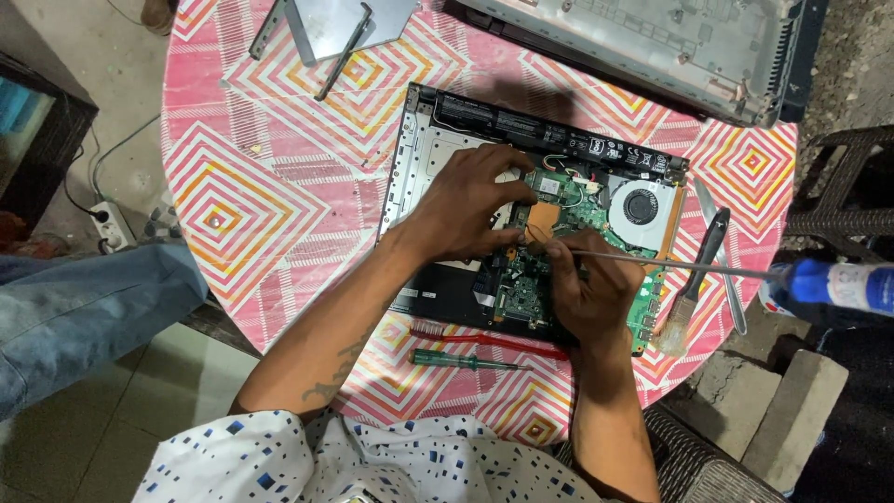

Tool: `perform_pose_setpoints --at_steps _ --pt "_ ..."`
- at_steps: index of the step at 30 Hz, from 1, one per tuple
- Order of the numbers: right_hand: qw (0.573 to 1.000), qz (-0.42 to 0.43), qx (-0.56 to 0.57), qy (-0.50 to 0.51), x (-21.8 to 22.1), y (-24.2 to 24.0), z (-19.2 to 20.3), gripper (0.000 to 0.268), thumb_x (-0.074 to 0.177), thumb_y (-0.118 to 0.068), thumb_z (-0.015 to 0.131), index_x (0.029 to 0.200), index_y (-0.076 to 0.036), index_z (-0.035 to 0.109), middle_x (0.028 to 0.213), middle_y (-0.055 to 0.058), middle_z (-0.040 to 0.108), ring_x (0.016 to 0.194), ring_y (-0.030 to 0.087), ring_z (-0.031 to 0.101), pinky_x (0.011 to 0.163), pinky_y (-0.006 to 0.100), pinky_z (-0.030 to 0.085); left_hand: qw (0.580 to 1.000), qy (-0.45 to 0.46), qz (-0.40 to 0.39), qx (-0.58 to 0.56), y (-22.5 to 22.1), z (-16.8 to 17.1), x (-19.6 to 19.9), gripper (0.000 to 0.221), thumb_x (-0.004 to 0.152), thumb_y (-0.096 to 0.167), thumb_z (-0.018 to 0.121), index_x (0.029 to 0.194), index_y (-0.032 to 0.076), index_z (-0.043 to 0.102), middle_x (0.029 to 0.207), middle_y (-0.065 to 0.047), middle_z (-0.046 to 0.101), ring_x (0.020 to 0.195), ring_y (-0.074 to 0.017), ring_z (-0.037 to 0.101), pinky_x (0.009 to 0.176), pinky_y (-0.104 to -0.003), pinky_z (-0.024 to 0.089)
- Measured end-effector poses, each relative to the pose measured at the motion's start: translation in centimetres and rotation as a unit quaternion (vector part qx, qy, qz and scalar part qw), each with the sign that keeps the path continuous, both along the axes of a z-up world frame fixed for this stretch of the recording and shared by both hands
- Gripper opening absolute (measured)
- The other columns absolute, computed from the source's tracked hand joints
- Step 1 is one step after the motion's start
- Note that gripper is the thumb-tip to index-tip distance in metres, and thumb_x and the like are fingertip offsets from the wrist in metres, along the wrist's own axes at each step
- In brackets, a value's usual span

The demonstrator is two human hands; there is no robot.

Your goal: A person is installing or repairing a laptop cooling system by manipulating the fan and screws on the motherboard.

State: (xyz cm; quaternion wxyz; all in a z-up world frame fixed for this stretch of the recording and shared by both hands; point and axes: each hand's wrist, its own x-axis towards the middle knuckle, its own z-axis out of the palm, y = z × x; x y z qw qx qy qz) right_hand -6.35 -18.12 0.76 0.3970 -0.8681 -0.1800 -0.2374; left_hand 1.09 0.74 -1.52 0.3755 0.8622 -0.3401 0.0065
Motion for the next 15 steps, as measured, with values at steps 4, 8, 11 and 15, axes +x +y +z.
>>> perform_pose_setpoints --at_steps 4,8,11,15 --pt "1.0 -0.009 -0.009 -0.02 0.1 -0.6 -0.7 0.024 0.101 -0.024 0.066 0.082 -0.011 0.07 0.052 0.004 0.051 0.044 0.027 0.055 0.046 0.031 0.043 1.0 0.002 -0.002 -0.027 0.0 0.2 0.0 0.027 0.079 0.023 0.082 0.103 0.016 0.072 0.123 -0.008 0.06 0.124 -0.0326 0.056 0.1 -0.054 0.045" --pt "1.0 -0.014 -0.003 -0.018 0.1 -0.1 -0.2 0.026 0.101 -0.024 0.067 0.08 -0.009 0.069 0.051 0.005 0.05 0.044 0.029 0.055 0.044 0.033 0.043 0.984 -0.031 0.001 -0.173 -0.6 0.4 -0.1 0.013 0.094 0.016 0.066 0.106 0.015 0.071 0.115 -0.009 0.062 0.114 -0.0349 0.061 0.088 -0.051 0.05" --pt "1.0 -0.008 0.002 -0.012 0.3 -0.1 -0.1 0.027 0.099 -0.023 0.069 0.077 -0.008 0.067 0.052 0.005 0.052 0.046 0.031 0.055 0.044 0.035 0.043 0.965 -0.039 -0.013 -0.259 -1.1 2.7 -0.6 0.016 0.101 0.021 0.058 0.108 0.015 0.072 0.112 -0.008 0.065 0.112 -0.0327 0.062 0.089 -0.047 0.052" --pt "1.0 0.014 0.018 -0.015 -0.2 -1.2 -1.8 0.024 0.096 -0.018 0.07 0.076 -0.004 0.068 0.056 0.009 0.056 0.054 0.038 0.059 0.047 0.037 0.042 0.937 -0.069 -0.034 -0.34 -2.2 5.2 -1.7 0.028 0.097 0.036 0.065 0.111 0.013 0.072 0.108 -0.008 0.067 0.109 -0.0298 0.064 0.093 -0.044 0.053"
